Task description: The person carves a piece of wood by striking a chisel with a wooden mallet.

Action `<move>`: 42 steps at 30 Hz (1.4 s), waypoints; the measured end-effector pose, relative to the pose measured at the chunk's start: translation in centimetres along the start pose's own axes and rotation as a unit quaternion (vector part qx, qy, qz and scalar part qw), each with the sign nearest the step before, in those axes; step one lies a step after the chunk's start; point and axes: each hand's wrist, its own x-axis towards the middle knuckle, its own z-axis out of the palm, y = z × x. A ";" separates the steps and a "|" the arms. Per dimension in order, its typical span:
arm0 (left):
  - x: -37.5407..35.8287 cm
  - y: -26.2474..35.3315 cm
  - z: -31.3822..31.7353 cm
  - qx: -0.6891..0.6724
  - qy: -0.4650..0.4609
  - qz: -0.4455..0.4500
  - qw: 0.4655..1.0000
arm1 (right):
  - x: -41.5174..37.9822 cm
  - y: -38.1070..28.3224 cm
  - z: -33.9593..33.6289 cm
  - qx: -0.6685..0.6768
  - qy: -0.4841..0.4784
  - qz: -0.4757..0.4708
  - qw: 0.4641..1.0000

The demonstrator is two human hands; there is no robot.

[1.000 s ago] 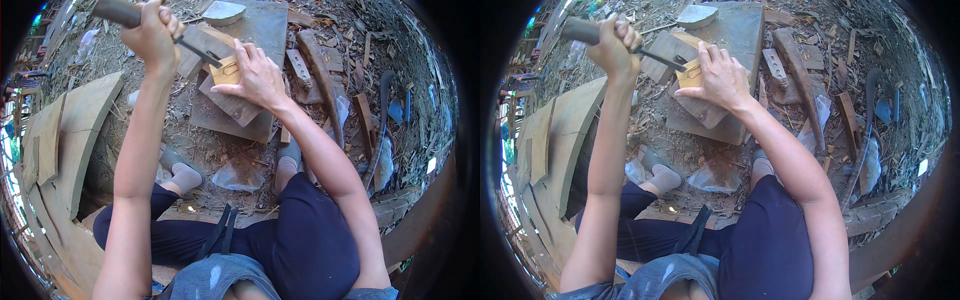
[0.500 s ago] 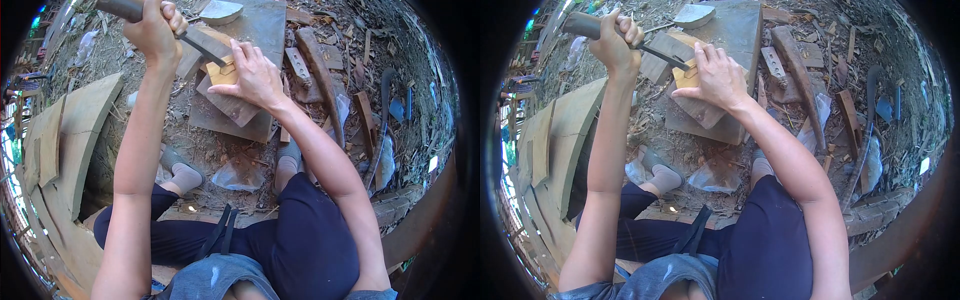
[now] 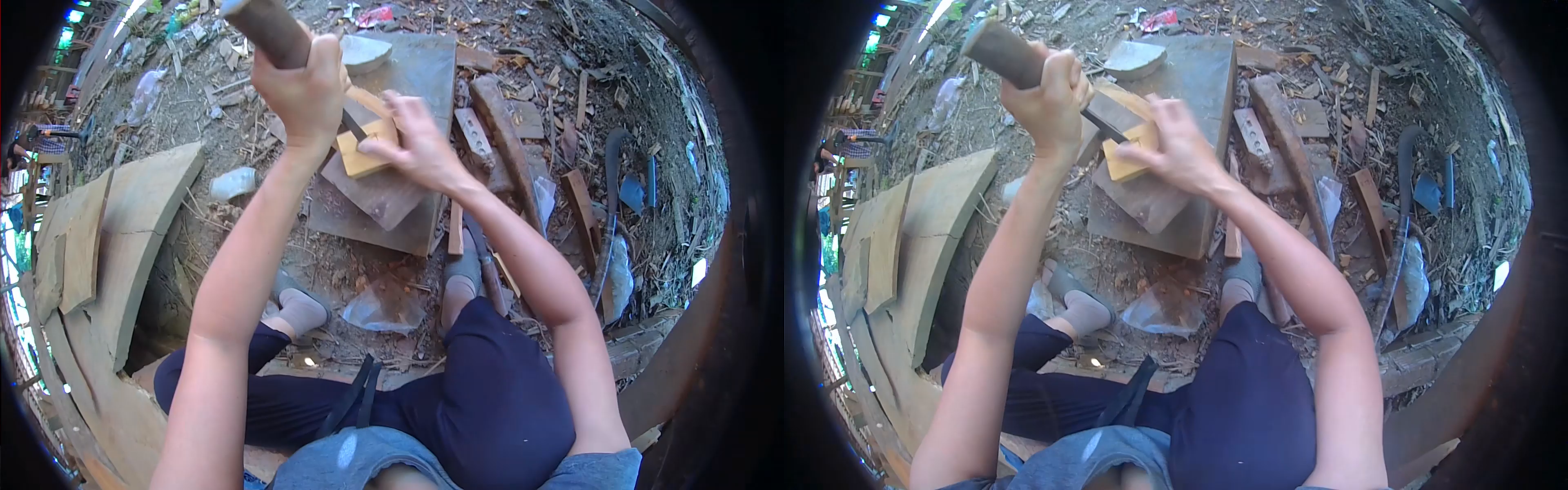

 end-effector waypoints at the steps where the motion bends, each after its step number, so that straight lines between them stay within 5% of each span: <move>1: -0.1 0.3 -0.4 -0.013 0.009 -0.017 1.000 | 0.2 1.1 -0.7 0.118 0.034 0.036 0.992; 4: -0.4 0.2 -0.9 0.002 0.009 -0.013 1.000 | -3.3 7.5 -5.0 -0.075 0.102 0.159 0.979; 7: -0.4 -0.1 -0.5 0.011 0.016 -0.011 1.000 | -12.0 15.9 -4.3 -0.315 0.096 0.269 0.905; 13: -0.3 -1.0 -0.9 0.041 0.022 0.006 0.999 | -14.7 15.5 -6.8 -0.337 -0.030 0.313 0.888; 18: -0.7 0.3 -1.0 0.114 0.052 0.039 0.991 | -12.0 17.4 -8.5 -0.151 -0.070 0.356 0.920; 20: -1.1 -0.1 -1.3 0.136 0.044 0.008 0.990 | -9.3 12.2 -11.6 0.147 -0.108 0.538 0.823; 23: -1.7 0.2 -0.8 0.123 0.061 0.012 0.990 | -5.6 1.1 -16.2 0.151 -0.110 0.464 0.866; 26: -2.0 0.4 -0.7 0.135 0.048 0.007 0.990 | -2.3 -8.7 -20.9 0.113 -0.048 0.201 0.972; 27: -2.3 0.4 -0.7 0.128 0.049 0.003 0.991 | -1.1 -14.4 -22.7 0.146 -0.027 0.199 0.969; 31: -2.2 0.4 -0.6 0.134 0.047 0.016 0.990 | 2.0 -24.6 -26.0 0.116 0.102 -0.103 0.983; 33: -2.3 0.6 -0.5 0.152 0.040 0.020 0.987 | 2.1 -26.1 -25.2 0.043 0.099 -0.084 0.991; 35: -2.2 0.8 -0.1 0.138 0.034 0.017 0.990 | 2.2 -22.9 -24.1 -0.136 -0.128 -0.068 0.980; 37: -2.1 0.7 -0.1 0.110 0.026 0.037 0.993 | 1.9 -22.6 -21.8 -0.145 -0.150 -0.019 0.978; 38: -2.1 0.6 -0.4 0.126 0.024 0.016 0.992 | 2.2 -23.4 -23.4 -0.103 -0.208 0.125 0.965; 42: -1.7 0.2 -0.9 0.138 0.012 -0.028 0.990 | 2.2 -26.8 -25.4 -0.013 -0.163 0.067 0.984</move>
